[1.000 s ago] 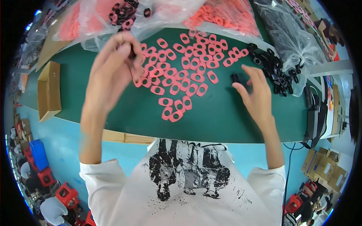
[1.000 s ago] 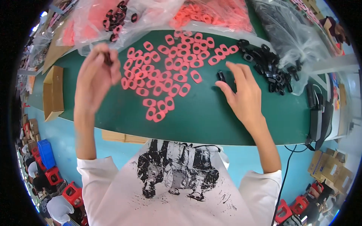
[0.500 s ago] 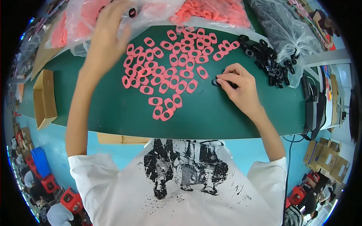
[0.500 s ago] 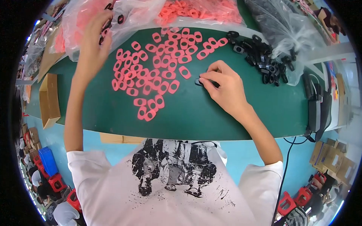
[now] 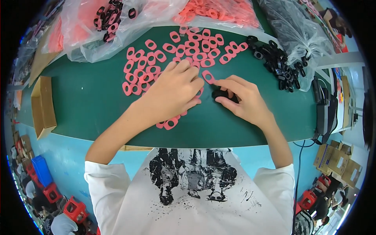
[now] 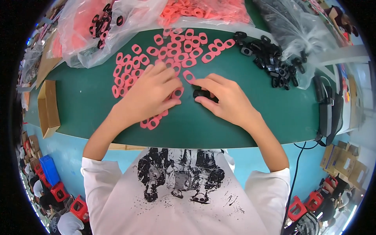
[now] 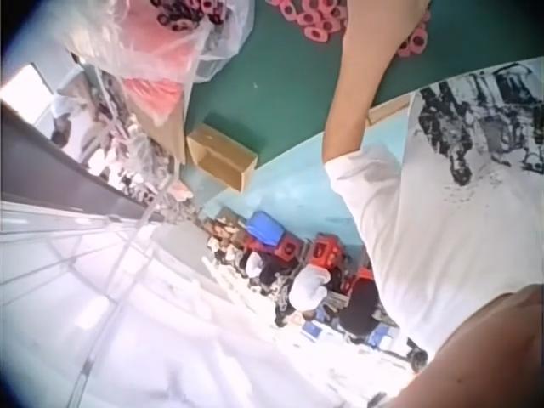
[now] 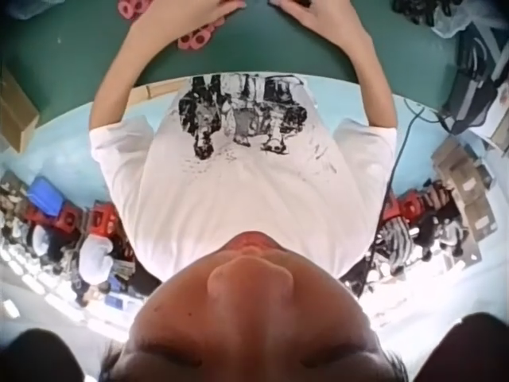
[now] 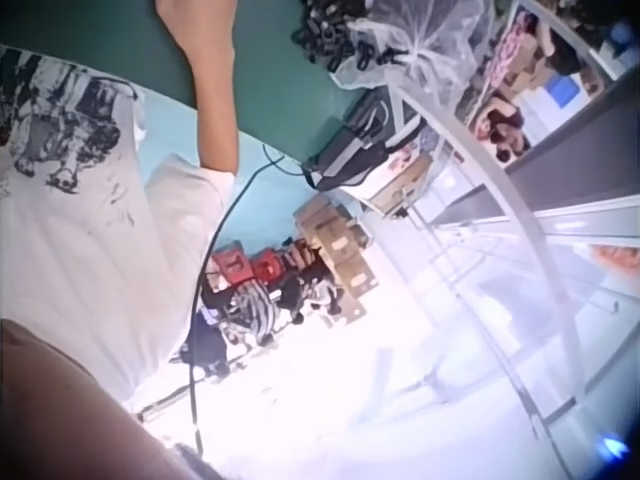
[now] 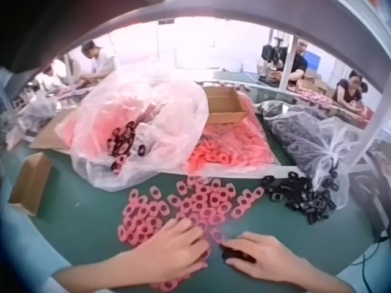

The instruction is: The person assembles small pink rings onto black plastic connector components by hand at a factory workbench.

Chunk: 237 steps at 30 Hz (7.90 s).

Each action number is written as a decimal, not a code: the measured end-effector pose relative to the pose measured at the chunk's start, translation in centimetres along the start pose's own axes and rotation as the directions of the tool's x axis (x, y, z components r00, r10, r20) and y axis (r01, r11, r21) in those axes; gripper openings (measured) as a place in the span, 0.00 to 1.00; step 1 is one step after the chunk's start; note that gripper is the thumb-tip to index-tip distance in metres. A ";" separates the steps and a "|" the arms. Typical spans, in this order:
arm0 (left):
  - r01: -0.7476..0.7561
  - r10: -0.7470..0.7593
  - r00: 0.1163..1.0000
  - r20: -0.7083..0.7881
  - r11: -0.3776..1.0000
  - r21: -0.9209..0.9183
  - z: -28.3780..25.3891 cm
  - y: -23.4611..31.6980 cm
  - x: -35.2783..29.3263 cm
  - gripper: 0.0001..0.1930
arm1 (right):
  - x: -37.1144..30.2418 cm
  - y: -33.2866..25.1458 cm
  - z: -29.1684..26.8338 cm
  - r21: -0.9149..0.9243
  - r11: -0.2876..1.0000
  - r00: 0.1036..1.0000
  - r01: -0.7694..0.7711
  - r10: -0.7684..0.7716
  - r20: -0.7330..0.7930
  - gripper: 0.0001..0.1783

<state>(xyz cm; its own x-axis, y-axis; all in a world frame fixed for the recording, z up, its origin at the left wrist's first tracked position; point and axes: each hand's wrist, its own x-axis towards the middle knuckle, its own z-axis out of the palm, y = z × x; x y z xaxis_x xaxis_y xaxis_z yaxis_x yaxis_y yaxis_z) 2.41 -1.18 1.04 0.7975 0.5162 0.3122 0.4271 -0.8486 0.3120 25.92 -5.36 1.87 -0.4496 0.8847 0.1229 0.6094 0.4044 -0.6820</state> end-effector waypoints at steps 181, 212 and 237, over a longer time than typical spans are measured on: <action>0.369 -0.368 0.929 -0.049 0.929 0.010 -2.9 2.2 -8.4 0.10 | 0.8 0.5 1.0 0.038 0.996 0.996 -0.084 0.085 -0.037 0.15; 0.294 -0.295 0.955 0.001 0.952 0.087 -1.7 4.4 -5.9 0.13 | -0.2 0.4 -1.0 -0.174 0.984 0.966 0.037 -0.080 -0.245 0.26; 0.387 -0.377 0.914 -0.153 0.921 0.045 -3.9 0.5 -8.6 0.11 | -2.4 0.9 -1.9 -0.389 0.921 0.984 -0.021 -0.049 -0.170 0.21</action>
<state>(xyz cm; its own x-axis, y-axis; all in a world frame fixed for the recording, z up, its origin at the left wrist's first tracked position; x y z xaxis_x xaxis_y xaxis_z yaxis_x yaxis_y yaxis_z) -5.94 -5.55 2.04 0.5024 0.8090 0.3050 0.7216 -0.5867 0.3675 28.82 -6.68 2.32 -0.3615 0.8902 0.2772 0.8246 0.4440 -0.3507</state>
